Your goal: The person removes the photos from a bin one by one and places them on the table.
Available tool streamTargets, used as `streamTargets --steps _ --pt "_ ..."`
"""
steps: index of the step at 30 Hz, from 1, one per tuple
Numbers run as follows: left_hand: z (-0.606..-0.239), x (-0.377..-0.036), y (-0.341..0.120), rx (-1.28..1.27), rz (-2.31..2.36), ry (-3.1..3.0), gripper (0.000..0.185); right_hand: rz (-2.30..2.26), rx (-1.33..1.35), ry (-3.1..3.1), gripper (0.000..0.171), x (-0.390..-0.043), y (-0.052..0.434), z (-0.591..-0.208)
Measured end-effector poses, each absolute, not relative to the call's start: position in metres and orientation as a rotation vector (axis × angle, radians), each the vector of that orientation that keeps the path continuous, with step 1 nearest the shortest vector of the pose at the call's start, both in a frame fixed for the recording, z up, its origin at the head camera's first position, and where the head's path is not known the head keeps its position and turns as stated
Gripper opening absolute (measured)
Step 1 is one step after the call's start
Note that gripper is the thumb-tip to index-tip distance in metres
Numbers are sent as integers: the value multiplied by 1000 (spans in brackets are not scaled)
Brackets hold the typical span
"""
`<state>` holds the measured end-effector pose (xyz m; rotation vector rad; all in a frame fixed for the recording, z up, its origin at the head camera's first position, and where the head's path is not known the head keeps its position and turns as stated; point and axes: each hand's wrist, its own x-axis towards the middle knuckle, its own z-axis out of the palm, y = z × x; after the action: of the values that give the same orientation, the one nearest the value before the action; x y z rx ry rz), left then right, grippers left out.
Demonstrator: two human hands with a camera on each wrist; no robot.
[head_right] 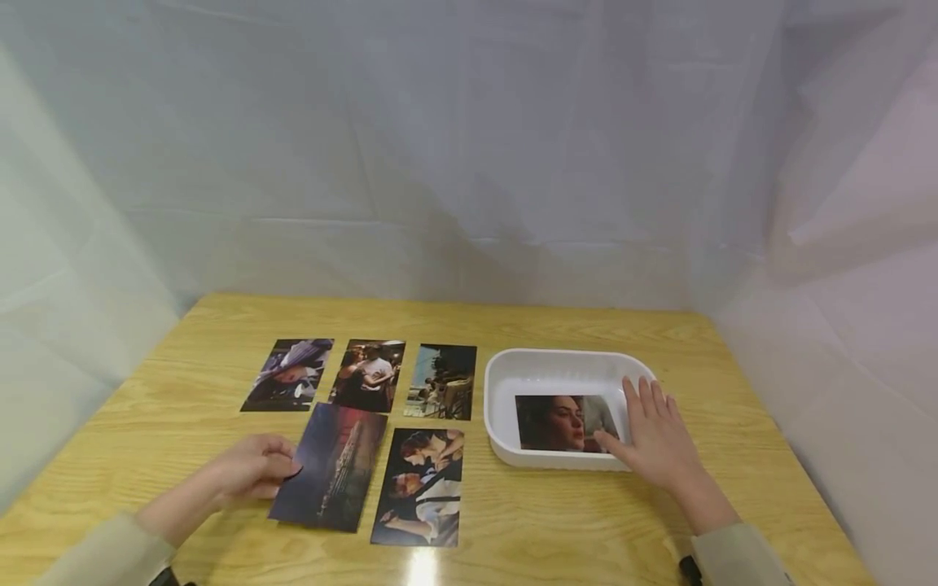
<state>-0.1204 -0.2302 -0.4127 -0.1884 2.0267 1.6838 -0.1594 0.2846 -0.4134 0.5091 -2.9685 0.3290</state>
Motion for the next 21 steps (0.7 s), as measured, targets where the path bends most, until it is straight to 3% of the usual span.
streamTargets --steps 7,21 --pt "-416 -118 -224 -216 1479 2237 9 348 509 -2971 88 -160 285 -415" --pt "-414 -124 -222 4 846 2740 25 342 501 -2980 88 -160 285 -414"
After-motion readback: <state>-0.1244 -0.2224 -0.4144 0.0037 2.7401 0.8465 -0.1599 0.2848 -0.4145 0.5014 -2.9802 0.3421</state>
